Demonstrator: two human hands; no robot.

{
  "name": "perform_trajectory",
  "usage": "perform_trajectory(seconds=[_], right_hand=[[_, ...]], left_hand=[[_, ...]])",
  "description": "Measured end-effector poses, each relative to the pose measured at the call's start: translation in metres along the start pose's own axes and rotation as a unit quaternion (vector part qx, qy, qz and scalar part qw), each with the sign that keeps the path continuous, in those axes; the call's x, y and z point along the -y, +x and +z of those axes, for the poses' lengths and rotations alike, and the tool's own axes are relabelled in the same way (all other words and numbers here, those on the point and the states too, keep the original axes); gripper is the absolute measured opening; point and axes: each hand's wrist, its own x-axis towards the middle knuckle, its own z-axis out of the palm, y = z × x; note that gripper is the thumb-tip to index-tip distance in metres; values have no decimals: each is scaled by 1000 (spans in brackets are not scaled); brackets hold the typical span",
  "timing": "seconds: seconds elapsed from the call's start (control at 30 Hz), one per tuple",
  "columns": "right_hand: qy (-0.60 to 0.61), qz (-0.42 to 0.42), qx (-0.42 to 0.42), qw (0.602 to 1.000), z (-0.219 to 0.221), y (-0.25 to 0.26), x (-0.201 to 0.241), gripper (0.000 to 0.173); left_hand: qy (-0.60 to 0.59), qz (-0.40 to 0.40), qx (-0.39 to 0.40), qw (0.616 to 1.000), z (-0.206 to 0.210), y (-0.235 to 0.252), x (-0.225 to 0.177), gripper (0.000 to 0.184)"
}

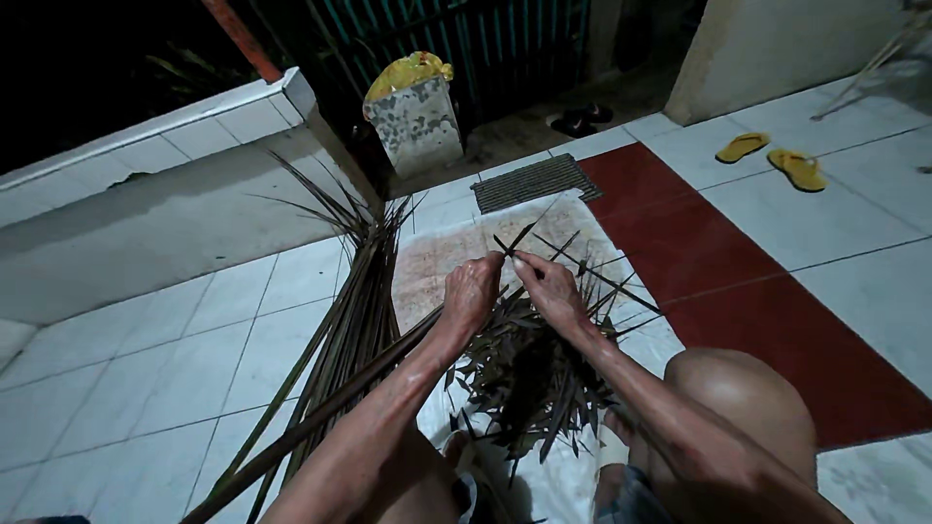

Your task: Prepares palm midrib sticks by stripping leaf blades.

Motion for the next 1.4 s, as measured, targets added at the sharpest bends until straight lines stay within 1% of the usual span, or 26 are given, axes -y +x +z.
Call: perform_trajectory(seconds=[0.13, 0.27, 0.57, 0.7, 0.8, 0.9, 1.0, 1.07, 1.13, 1.23, 1.4], right_hand=[[-13, -16, -10, 1000, 1, -1, -6, 37], [-31, 6, -14, 999, 2, 0, -4, 37], [-71, 13, -29, 997, 7, 0, -4, 36], [-46, 9, -30, 998, 4, 8, -15, 37], [-45, 30, -55, 997, -1, 18, -25, 35], [-30, 40, -70, 996, -9, 15, -25, 38], [-11, -2, -45, 999, -8, 3, -19, 38], [-12, -40, -2, 999, -4, -3, -17, 36], [-18, -49, 47, 998, -1, -8, -12, 34], [-29, -49, 91, 994, 2, -11, -5, 33], [-65, -31, 81, 994, -2, -11, 4, 32]], left_hand=[[-3, 6, 4, 1000, 0, -2, -1, 27], [-1, 3, 8, 1000, -2, -4, -1, 26], [-12, -12, 34, 999, -8, -13, 2, 26], [-17, -5, 37, 999, -11, -20, 6, 25], [-11, -3, 42, 999, -15, -26, 9, 26], [2, -11, 39, 999, -18, -31, 15, 26], [27, -18, 36, 999, -21, -35, 21, 25], [52, -9, 27, 998, -19, -36, 23, 24], [83, 8, 9, 997, -17, -37, 21, 22], [139, 22, 1, 990, -19, -40, 13, 22], [187, 51, -7, 981, -20, -43, 6, 23]])
